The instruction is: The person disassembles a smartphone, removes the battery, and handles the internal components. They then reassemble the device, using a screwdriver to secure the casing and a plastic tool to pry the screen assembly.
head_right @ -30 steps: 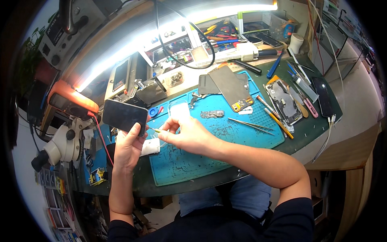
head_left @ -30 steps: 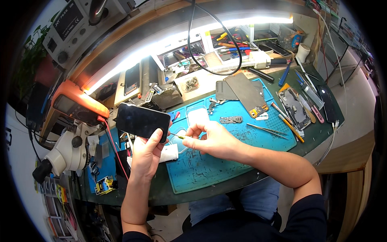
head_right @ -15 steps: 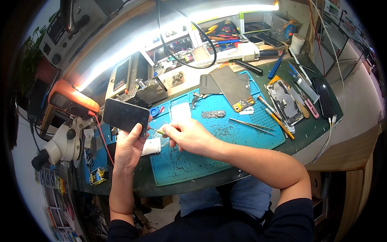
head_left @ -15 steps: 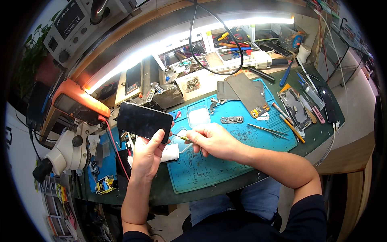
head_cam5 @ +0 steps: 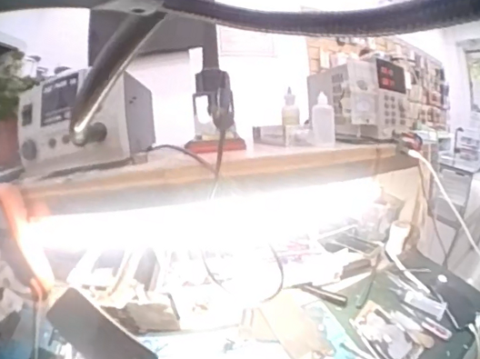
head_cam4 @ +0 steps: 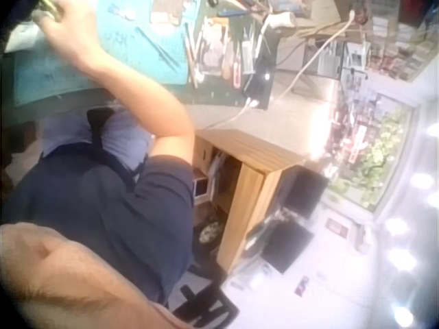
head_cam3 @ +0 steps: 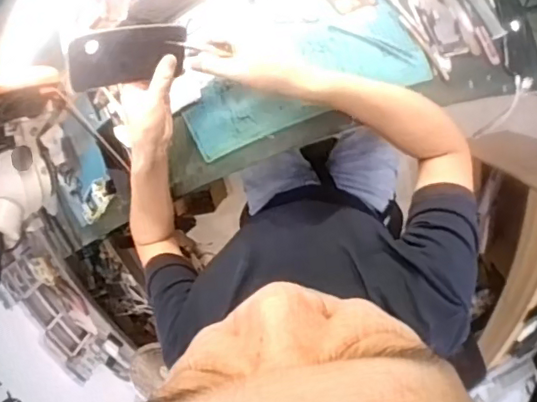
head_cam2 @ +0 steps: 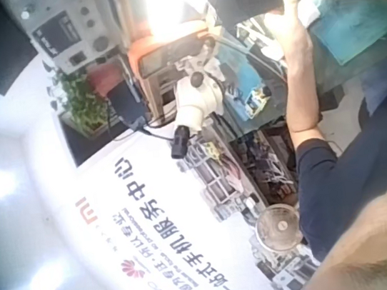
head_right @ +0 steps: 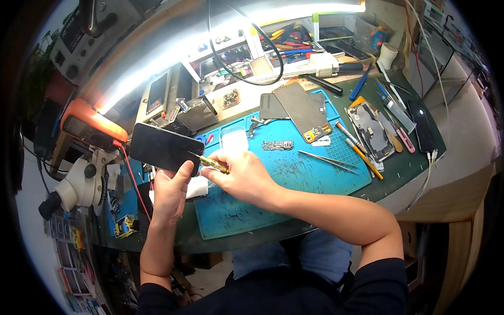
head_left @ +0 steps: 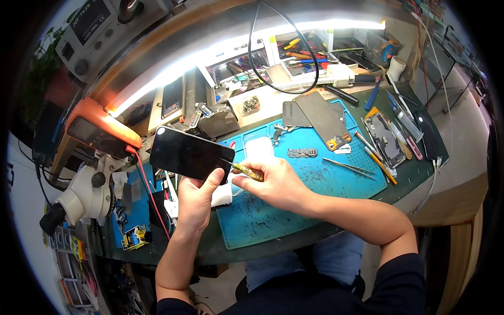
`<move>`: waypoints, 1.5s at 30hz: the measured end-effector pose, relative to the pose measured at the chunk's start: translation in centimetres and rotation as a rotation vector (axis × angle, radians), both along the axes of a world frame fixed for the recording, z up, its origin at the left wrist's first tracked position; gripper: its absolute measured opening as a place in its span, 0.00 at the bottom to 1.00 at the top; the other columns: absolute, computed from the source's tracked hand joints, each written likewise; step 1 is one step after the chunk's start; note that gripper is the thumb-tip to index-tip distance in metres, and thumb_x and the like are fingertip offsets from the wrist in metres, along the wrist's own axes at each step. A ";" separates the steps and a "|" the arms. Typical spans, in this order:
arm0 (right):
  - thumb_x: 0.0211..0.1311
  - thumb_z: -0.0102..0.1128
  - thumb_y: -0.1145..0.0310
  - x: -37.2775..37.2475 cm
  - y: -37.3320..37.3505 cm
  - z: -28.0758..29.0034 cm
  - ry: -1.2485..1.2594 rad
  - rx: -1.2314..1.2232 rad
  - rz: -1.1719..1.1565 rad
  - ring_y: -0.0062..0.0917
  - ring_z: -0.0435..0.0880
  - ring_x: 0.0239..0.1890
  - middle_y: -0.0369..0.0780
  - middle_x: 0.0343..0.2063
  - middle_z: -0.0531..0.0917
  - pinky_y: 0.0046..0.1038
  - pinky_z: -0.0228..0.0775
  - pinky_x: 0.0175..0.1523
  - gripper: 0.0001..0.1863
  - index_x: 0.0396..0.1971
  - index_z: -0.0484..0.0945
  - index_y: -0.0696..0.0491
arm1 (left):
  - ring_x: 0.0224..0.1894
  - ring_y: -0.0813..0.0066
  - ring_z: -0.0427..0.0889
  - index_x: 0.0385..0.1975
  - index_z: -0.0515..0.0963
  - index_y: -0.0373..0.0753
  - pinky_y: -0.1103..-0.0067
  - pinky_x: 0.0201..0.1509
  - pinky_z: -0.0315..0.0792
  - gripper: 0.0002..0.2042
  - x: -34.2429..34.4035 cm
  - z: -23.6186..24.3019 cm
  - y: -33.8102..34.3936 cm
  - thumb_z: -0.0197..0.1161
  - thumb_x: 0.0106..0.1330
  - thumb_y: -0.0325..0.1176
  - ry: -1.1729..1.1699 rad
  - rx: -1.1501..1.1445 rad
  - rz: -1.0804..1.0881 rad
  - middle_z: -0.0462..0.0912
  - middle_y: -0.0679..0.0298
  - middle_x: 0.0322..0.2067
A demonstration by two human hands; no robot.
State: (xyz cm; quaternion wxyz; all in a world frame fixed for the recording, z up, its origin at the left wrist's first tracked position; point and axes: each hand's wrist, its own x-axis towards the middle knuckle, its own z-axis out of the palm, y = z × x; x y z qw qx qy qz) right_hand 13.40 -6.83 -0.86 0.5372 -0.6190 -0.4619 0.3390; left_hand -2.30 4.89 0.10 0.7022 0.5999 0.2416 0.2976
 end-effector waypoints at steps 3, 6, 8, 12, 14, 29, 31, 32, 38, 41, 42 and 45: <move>0.61 0.63 0.61 -0.2 0.1 -0.3 -0.040 0.038 -0.041 0.28 0.77 0.22 0.42 0.20 0.80 0.31 0.69 0.31 0.13 0.33 0.81 0.57 | 0.50 0.73 0.80 0.54 0.73 0.33 0.75 0.56 0.73 0.16 0.1 0.0 -0.2 0.61 0.68 0.26 0.038 -0.004 -0.050 0.81 0.61 0.48; 0.61 0.64 0.62 0.0 0.1 -0.3 -0.097 0.055 -0.051 0.28 0.76 0.21 0.42 0.19 0.78 0.31 0.67 0.29 0.12 0.30 0.80 0.57 | 0.50 0.73 0.80 0.54 0.73 0.33 0.75 0.55 0.73 0.16 -0.1 0.4 -0.3 0.61 0.68 0.27 0.049 -0.040 -0.062 0.81 0.60 0.49; 0.61 0.64 0.65 0.0 0.0 -0.2 -0.191 0.100 -0.077 0.22 0.73 0.20 0.40 0.18 0.76 0.28 0.66 0.27 0.10 0.29 0.81 0.57 | 0.48 0.73 0.81 0.54 0.72 0.33 0.75 0.52 0.74 0.16 -0.1 0.8 -0.1 0.60 0.69 0.27 0.008 -0.080 -0.006 0.81 0.60 0.49; 0.61 0.60 0.62 -0.3 0.5 -1.4 -0.476 0.132 -0.095 0.40 0.82 0.32 0.44 0.27 0.81 0.40 0.74 0.37 0.09 0.32 0.80 0.53 | 0.49 0.72 0.80 0.52 0.73 0.35 0.74 0.51 0.78 0.13 -0.2 1.3 1.0 0.57 0.69 0.24 -0.107 -0.005 0.225 0.80 0.61 0.48; 0.62 0.60 0.62 -0.5 1.0 -2.4 -0.465 0.166 -0.105 0.40 0.82 0.33 0.43 0.29 0.82 0.39 0.75 0.38 0.09 0.34 0.80 0.53 | 0.49 0.71 0.80 0.54 0.68 0.35 0.69 0.53 0.79 0.15 -0.3 1.9 1.1 0.54 0.69 0.22 -0.146 0.000 0.249 0.78 0.60 0.48; 0.61 0.59 0.65 6.8 -4.3 0.4 -0.827 0.041 -0.369 0.41 0.80 0.36 0.46 0.33 0.78 0.38 0.74 0.43 0.12 0.41 0.80 0.56 | 0.42 0.79 0.80 0.51 0.71 0.30 0.82 0.46 0.75 0.16 -0.6 2.3 0.3 0.63 0.66 0.24 -0.017 0.535 0.389 0.81 0.62 0.43; 0.60 0.60 0.63 9.8 -6.2 0.5 -1.020 -0.106 -0.509 0.41 0.81 0.35 0.46 0.32 0.80 0.38 0.75 0.43 0.14 0.42 0.80 0.55 | 0.45 0.79 0.79 0.52 0.71 0.30 0.81 0.52 0.73 0.16 -1.0 2.3 0.3 0.63 0.66 0.23 -0.092 0.528 0.384 0.81 0.61 0.44; 0.60 0.60 0.63 11.4 -7.4 0.5 -1.016 -0.174 -0.545 0.41 0.82 0.36 0.46 0.33 0.80 0.38 0.75 0.44 0.13 0.39 0.80 0.56 | 0.46 0.78 0.78 0.52 0.71 0.30 0.81 0.54 0.72 0.16 -0.7 2.4 0.2 0.63 0.66 0.23 -0.127 0.501 0.356 0.81 0.61 0.45; 0.57 0.65 0.62 15.1 -10.6 -1.0 -1.094 -0.409 -0.640 0.39 0.82 0.38 0.44 0.34 0.82 0.38 0.74 0.45 0.14 0.39 0.79 0.54 | 0.47 0.80 0.79 0.54 0.69 0.32 0.83 0.54 0.72 0.18 -0.8 2.3 -0.3 0.64 0.66 0.26 -0.190 0.365 0.209 0.81 0.61 0.43; 0.56 0.66 0.61 14.1 -10.7 -0.4 -1.201 -0.391 -0.642 0.36 0.83 0.39 0.42 0.34 0.82 0.37 0.74 0.45 0.14 0.39 0.81 0.52 | 0.42 0.82 0.80 0.55 0.67 0.32 0.86 0.49 0.73 0.20 -0.9 2.4 -1.3 0.64 0.65 0.25 -0.167 0.327 0.126 0.82 0.62 0.41; 0.56 0.67 0.60 13.6 -10.8 0.0 -1.241 -0.374 -0.637 0.35 0.83 0.39 0.41 0.33 0.82 0.36 0.74 0.44 0.14 0.38 0.82 0.52 | 0.39 0.84 0.80 0.56 0.66 0.33 0.88 0.45 0.73 0.21 -0.8 2.1 -1.4 0.64 0.65 0.24 -0.149 0.323 0.107 0.82 0.64 0.39; 0.55 0.67 0.57 12.2 -11.2 0.8 -1.058 -0.478 -0.435 0.34 0.83 0.39 0.39 0.33 0.82 0.35 0.74 0.43 0.13 0.34 0.83 0.50 | 0.39 0.85 0.79 0.56 0.66 0.33 0.88 0.44 0.73 0.21 -0.7 1.9 -1.6 0.64 0.65 0.23 -0.110 0.318 0.057 0.81 0.64 0.39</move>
